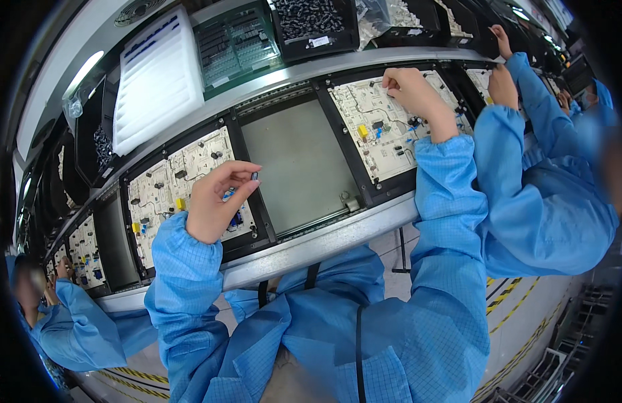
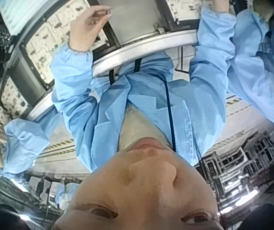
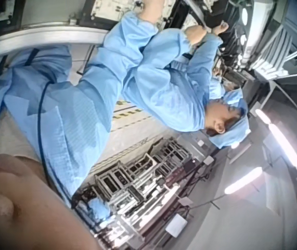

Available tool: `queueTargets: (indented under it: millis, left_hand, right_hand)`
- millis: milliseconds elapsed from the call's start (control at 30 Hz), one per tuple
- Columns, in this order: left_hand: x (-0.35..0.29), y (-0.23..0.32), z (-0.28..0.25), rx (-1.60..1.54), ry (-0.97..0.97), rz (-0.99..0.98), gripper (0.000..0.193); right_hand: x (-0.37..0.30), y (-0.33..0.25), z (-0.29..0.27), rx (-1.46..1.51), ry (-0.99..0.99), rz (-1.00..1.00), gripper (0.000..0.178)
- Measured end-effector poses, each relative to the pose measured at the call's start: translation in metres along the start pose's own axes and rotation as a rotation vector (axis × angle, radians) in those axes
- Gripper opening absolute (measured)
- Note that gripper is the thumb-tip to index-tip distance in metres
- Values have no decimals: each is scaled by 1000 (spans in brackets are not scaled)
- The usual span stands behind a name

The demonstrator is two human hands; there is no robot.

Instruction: Manually place electronic components into a printed circuit board on a conveyor assembly line.

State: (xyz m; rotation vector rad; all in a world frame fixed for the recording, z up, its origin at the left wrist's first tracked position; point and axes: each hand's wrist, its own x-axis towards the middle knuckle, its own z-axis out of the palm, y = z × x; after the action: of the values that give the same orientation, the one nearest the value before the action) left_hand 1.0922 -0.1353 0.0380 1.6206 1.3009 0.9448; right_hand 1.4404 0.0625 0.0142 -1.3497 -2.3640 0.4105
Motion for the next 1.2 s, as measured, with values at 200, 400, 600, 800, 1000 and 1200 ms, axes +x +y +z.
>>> queueTargets:
  millis: [200,400,600,800,1000,1200]
  left_hand:
    - [0,-8,4,18,48,101,22]
    - [0,-3,6,10,28,102,22]
    - [-2,-5,9,10,32,123,22]
    - [-3,-2,13,-13,-13,87,22]
    - [-3,-9,14,19,35,181,21]
    - [-8,-5,16,59,-15,152,22]
  right_hand:
    - [1,-1,0,-63,-30,-6,12]
    - [5,-6,-2,-122,-52,-42,12]
    - [4,-4,1,-127,-33,-25,9]
    - [4,-4,-4,-61,-43,6,11]
    - [5,-8,-6,-50,-70,36,11]
    - [71,-42,-16,-309,160,-292,11]
